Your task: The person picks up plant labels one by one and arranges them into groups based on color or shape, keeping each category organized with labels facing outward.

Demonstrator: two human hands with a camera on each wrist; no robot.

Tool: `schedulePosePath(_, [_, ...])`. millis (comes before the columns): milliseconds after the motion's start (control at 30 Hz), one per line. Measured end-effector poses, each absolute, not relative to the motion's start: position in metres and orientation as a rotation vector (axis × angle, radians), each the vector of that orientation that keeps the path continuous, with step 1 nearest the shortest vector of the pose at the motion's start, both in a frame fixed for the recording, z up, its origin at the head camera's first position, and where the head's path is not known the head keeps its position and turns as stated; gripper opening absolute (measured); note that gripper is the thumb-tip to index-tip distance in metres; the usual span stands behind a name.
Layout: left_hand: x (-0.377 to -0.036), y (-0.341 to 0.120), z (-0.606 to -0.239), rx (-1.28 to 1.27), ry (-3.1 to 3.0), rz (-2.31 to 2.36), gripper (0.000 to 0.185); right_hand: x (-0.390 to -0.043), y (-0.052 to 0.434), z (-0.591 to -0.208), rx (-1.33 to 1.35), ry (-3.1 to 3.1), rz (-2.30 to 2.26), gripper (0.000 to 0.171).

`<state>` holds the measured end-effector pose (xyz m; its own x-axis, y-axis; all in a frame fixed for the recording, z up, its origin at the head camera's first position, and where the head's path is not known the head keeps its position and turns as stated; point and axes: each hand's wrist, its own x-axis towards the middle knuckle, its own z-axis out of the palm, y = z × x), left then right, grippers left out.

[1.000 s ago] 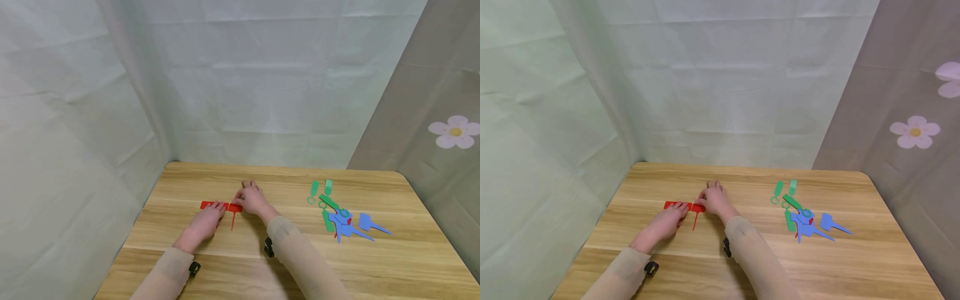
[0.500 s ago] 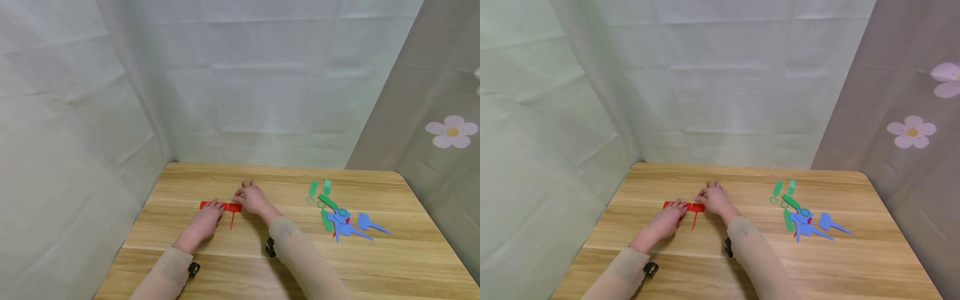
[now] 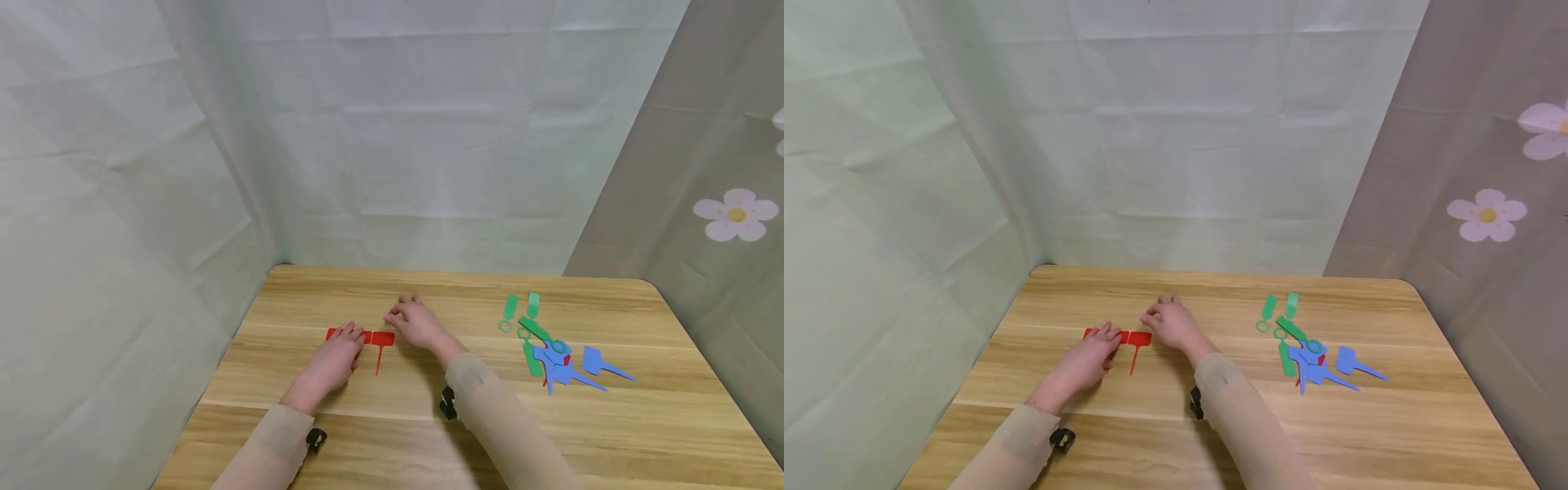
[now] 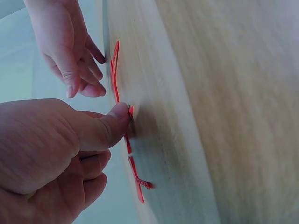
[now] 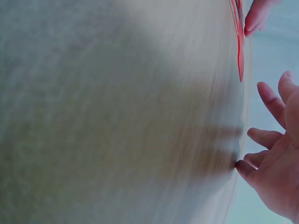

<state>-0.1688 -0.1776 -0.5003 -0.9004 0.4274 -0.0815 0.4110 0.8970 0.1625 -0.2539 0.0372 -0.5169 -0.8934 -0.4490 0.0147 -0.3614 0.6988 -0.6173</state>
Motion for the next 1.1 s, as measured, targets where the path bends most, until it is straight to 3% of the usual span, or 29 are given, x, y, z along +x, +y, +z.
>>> schedulePosePath(267, [-0.166,-0.175,-0.498,0.716,2.972,0.246,0.047,-0.253,0.041,-0.515,-0.657,2.77,-1.034,0.033])
schedulePosePath(600, [-0.167,-0.163,-0.502,0.803,2.984,0.186,0.048,-0.241,0.076,-0.507,-0.667,2.765,-1.006,0.057])
schedulePosePath(1100, [-0.167,-0.161,-0.505,0.757,2.946,0.157,0.051,-0.166,0.195,-0.494,-0.606,2.759,-0.873,0.071])
